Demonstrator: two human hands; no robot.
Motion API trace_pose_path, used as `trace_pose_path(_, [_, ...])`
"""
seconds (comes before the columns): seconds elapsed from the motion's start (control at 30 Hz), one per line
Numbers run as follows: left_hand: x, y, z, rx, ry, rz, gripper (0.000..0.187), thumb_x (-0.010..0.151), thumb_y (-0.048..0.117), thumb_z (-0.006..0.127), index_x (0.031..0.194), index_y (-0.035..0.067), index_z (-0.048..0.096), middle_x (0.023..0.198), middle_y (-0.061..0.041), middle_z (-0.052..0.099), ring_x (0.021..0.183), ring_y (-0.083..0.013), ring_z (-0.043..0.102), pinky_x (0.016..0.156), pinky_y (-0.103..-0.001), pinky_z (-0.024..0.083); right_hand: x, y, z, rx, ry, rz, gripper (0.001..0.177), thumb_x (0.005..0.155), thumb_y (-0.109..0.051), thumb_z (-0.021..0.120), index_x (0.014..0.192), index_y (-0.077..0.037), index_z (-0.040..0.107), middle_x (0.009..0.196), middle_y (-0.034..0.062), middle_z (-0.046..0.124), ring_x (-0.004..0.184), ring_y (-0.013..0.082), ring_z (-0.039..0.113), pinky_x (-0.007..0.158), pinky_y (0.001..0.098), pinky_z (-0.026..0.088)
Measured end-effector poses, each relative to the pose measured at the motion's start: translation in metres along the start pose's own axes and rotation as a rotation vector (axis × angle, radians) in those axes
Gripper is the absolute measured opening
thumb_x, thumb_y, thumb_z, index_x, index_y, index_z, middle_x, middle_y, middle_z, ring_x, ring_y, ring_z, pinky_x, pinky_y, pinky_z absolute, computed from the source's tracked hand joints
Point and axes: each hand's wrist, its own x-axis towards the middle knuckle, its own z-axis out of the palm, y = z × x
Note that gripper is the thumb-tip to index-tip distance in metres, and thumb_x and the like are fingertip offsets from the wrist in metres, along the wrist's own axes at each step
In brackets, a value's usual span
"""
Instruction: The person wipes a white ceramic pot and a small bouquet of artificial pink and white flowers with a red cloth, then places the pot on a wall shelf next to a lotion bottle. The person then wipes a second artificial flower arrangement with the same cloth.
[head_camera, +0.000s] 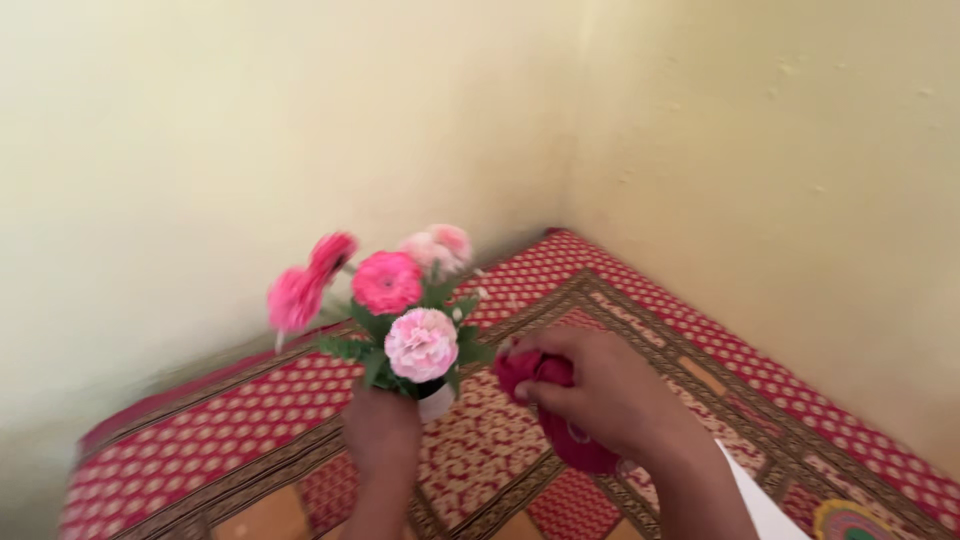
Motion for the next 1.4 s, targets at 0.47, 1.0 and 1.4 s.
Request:
trace_pose_path(0.47, [-0.027,-0.028,-0.017,-0.091,-0.44,-0.136,0.053,0.094,0.027,0.061,0.126,-0.008,0.037,0.109,-0.035,0.069,0.106,-0.048,0.07,0.093,-0.053,0.057,-0.003,-0.019,0.032,0.227,0.252,-0.171,0.038,0.077,-0.015,0.081,0.115,-0.013,0.076,0.101,0.0058,0.078,0.088,0.0167,0.075,0.08,0.0313,0.059])
trace_pose_path(1.0, [0.006,0.006,-0.157,-1.096,-0.475,-0.151,0.055,0.096,0.043,0.056,0.142,0.015,0.046,0.118,-0.003,0.066,0.101,-0.0186,0.071,0.083,-0.039,0.06,0.025,-0.069,0.047,0.385,0.197,-0.069,0.043,0.077,-0.018,0.081,0.12,-0.013,0.076,0.097,0.0028,0.082,0.083,0.0093,0.075,0.076,0.0268,0.061])
trace_pose_path(1.4, [0.006,0.001,-0.168,-1.382,-0.773,-0.194,0.07,0.094,0.064,0.028,0.147,0.021,0.045,0.13,-0.006,0.067,0.105,-0.0274,0.07,0.089,-0.051,0.058,0.013,-0.069,0.068,0.564,-0.084,0.118,0.039,0.081,-0.012,0.078,0.119,-0.01,0.079,0.086,0.0125,0.079,0.062,0.0156,0.066,0.051,0.0284,0.051])
